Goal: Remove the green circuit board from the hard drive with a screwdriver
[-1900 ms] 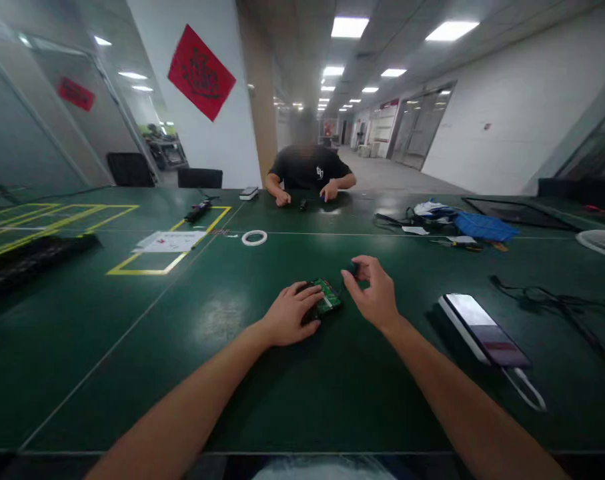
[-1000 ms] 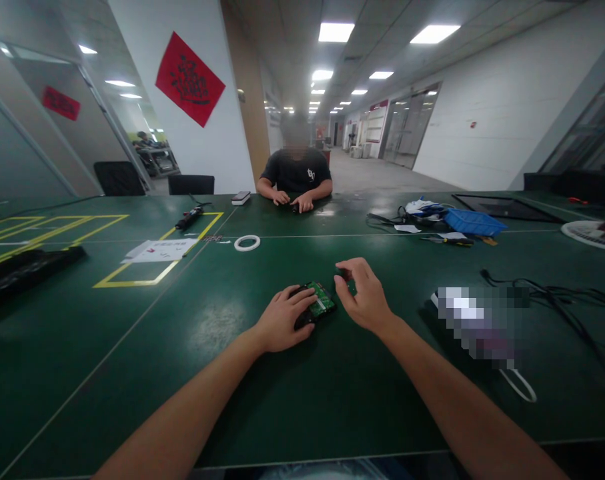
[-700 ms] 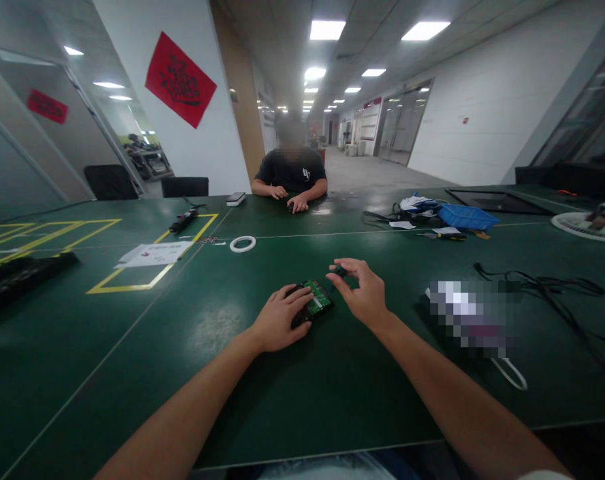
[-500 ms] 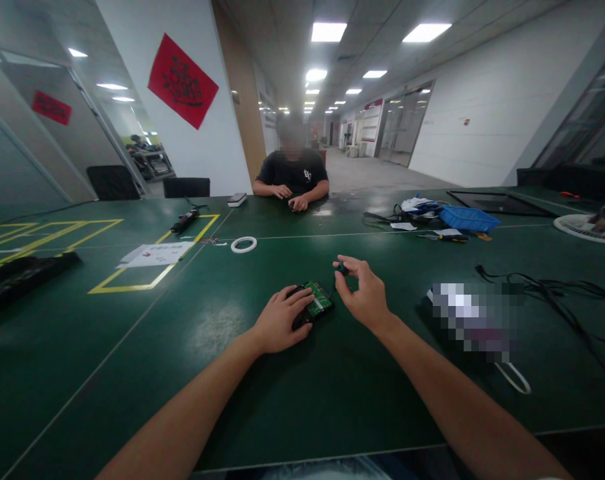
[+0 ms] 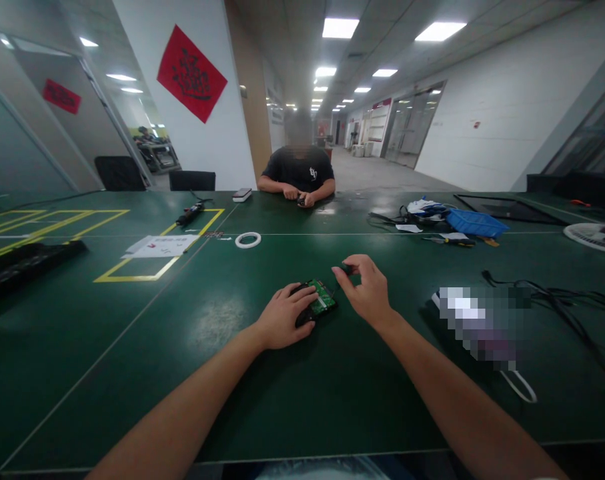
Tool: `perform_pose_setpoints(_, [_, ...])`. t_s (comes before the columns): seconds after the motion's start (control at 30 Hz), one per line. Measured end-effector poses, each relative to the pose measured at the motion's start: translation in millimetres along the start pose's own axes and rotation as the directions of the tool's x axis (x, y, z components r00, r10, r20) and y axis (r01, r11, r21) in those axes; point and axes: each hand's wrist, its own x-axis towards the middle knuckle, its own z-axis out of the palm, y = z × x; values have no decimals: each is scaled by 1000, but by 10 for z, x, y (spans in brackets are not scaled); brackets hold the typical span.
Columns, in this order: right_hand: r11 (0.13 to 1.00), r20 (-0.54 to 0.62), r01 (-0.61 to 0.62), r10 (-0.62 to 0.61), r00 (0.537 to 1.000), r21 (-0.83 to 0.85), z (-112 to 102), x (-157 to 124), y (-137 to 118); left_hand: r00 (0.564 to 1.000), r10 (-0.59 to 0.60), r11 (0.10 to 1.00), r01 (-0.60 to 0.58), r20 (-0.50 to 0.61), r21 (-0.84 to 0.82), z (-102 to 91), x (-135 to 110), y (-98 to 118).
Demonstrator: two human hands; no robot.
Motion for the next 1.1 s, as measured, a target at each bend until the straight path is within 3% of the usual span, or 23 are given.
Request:
perform_pose_setpoints(0.13, [999, 84, 6, -9, 996, 44, -7, -36, -2, 1000, 5, 1000, -5, -5, 1, 0, -2, -2])
perform_pose_setpoints(0.3, [991, 3, -56, 56, 998, 121, 49, -44, 12, 1000, 17, 1000, -16, -9, 22, -9, -6, 7])
perform_pose_setpoints(0.53, [998, 49, 13, -16, 999, 58, 0, -67, -13, 1000, 2, 1000, -2, 6, 16, -35, -17, 15])
perform_pose_setpoints(0.7, [994, 18, -22, 20, 1000, 103, 44, -18, 15, 1000, 11, 1000, -11, -4, 22, -21, -12, 13])
perform_pose_setpoints(0.93, [999, 121, 34, -35, 992, 7, -92, -19, -87, 1000, 5, 1000, -5, -5, 21, -3, 0, 22])
perform_pose_setpoints(1.1, [998, 60, -6, 3, 998, 55, -3, -40, -41, 1000, 2, 1000, -2, -3, 27, -15, 9, 53])
